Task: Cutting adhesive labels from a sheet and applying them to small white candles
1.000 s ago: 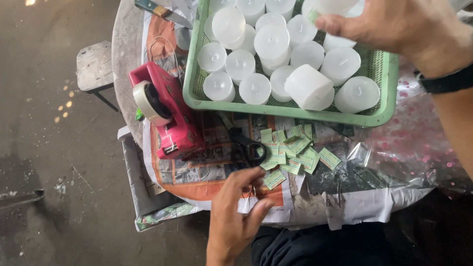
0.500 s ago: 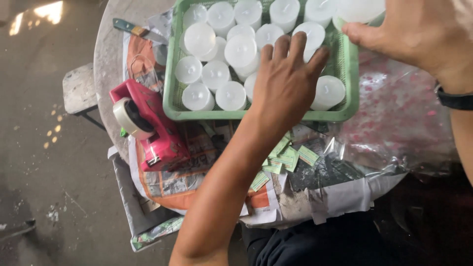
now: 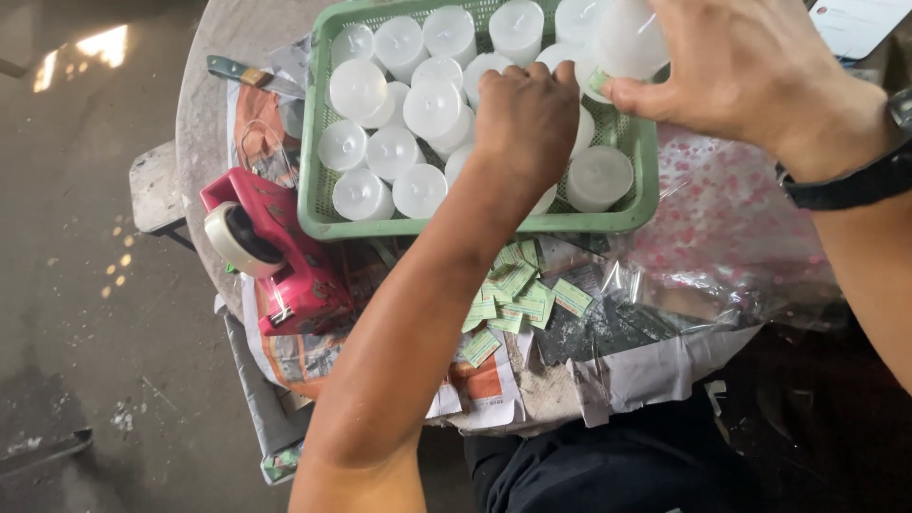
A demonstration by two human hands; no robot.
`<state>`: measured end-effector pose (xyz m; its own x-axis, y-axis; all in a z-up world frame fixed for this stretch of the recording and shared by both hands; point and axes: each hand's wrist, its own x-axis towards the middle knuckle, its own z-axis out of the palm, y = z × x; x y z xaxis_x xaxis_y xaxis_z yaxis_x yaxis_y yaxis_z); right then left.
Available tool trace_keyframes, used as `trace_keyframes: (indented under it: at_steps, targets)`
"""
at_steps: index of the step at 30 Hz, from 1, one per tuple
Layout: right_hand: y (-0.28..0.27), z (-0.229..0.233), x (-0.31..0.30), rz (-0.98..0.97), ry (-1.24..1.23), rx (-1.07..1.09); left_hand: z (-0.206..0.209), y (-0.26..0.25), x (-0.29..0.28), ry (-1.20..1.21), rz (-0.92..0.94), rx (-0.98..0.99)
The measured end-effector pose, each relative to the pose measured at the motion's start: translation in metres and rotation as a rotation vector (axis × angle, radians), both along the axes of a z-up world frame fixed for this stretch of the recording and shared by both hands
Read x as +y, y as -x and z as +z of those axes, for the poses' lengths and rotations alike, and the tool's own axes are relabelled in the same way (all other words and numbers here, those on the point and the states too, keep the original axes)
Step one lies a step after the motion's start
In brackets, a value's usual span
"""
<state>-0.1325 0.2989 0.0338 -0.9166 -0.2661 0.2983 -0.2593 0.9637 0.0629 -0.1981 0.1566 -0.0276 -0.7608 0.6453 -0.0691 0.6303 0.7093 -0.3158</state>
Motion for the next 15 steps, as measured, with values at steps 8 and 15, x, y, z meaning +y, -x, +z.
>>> trace_keyframes:
  at_steps: [8,15]
  targets:
    - [0.015,-0.013,-0.007,0.02,0.187,-0.224,0.017,-0.021,-0.037,-0.153,0.098,-0.009]
    - [0.027,-0.04,-0.018,0.003,0.128,-0.417,0.031,-0.034,-0.057,-0.417,0.193,0.001]
